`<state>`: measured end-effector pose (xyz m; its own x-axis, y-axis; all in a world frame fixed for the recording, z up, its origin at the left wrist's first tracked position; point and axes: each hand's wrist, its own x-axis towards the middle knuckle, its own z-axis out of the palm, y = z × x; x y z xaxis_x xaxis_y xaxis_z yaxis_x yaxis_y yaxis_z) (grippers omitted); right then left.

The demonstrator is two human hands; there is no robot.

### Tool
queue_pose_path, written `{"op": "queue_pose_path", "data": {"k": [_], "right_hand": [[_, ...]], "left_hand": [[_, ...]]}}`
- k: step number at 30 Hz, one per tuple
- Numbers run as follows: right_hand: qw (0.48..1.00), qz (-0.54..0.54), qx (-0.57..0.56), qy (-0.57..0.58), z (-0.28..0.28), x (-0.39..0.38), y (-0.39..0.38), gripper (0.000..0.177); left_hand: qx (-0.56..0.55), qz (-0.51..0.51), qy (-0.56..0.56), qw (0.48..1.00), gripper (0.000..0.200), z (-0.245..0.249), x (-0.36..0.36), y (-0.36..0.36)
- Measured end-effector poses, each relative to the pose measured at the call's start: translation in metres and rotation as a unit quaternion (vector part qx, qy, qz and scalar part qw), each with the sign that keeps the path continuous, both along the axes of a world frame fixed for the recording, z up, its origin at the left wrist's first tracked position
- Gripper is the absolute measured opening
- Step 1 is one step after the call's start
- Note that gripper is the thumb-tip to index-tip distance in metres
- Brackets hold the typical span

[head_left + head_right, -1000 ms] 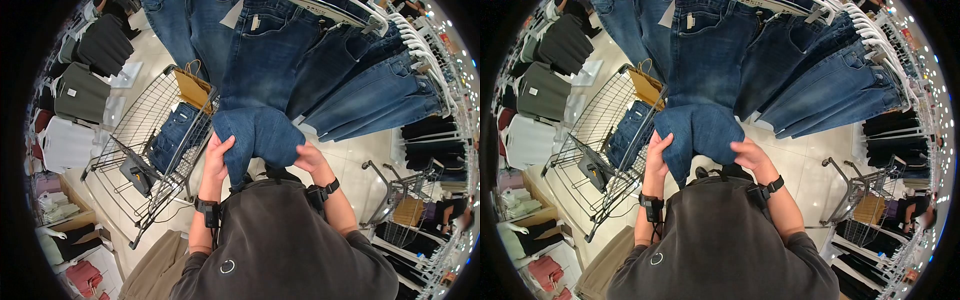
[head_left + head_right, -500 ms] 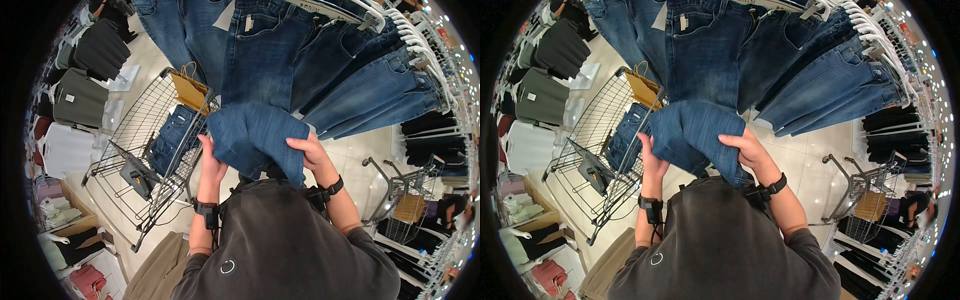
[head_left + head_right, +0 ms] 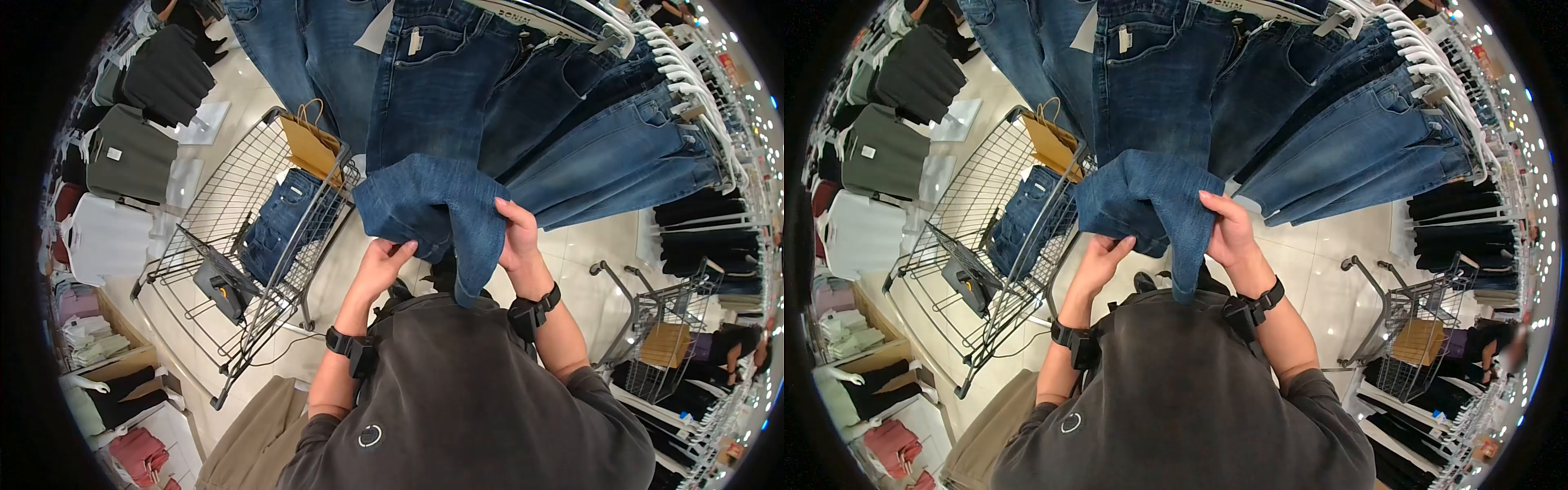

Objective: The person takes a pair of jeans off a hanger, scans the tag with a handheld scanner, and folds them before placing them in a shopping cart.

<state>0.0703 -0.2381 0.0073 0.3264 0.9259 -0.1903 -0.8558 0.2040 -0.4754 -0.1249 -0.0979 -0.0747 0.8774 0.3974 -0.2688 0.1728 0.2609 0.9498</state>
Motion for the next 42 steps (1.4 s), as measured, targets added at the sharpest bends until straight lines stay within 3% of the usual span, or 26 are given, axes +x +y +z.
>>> {"op": "queue_pose_path", "data": {"k": [1,7,11,14,17,22,26,30,36,42], "right_hand": [[1.000,-0.003,-0.001,0.000,-0.004,0.003,-0.001,0.040],[0.995,-0.074,-0.064,0.023,-0.027,0.018,-0.006,0.049],[0.995,-0.018,-0.094,0.019,-0.042,0.014,-0.008,0.048],[0.994,0.073,-0.081,0.011,-0.054,0.000,-0.014,0.051],[0.993,0.069,-0.096,-0.004,-0.058,-0.013,-0.023,0.051],[0.988,0.000,-0.106,0.110,-0.068,-0.004,-0.036,0.048],[0.987,-0.011,-0.098,0.127,-0.052,0.000,-0.043,0.046],[0.986,0.032,-0.152,-0.063,-0.039,-0.020,-0.042,0.049],[0.966,-0.041,-0.234,-0.101,-0.047,-0.040,-0.053,0.039],[0.899,-0.090,-0.356,-0.240,-0.054,-0.050,-0.064,0.031]], "left_hand": [[0.002,0.014,-0.008,1.000,0.039,-0.001,0.000,0.000],[-0.241,0.108,-0.113,0.958,0.035,0.028,-0.005,0.001],[-0.294,0.118,-0.178,0.932,0.035,0.033,-0.007,0.004],[-0.297,0.135,-0.197,0.925,0.034,0.032,-0.008,0.007],[-0.297,0.182,-0.186,0.919,0.032,0.034,-0.007,0.009],[-0.311,0.209,-0.186,0.908,0.030,0.036,-0.012,0.015],[-0.313,0.222,-0.186,0.904,0.027,0.034,-0.014,0.013],[-0.265,0.223,-0.168,0.923,0.034,0.034,-0.020,0.008],[-0.239,0.198,-0.104,0.945,0.031,0.026,-0.035,-0.001],[-0.268,0.208,-0.056,0.939,0.026,0.014,-0.050,-0.019]]}}
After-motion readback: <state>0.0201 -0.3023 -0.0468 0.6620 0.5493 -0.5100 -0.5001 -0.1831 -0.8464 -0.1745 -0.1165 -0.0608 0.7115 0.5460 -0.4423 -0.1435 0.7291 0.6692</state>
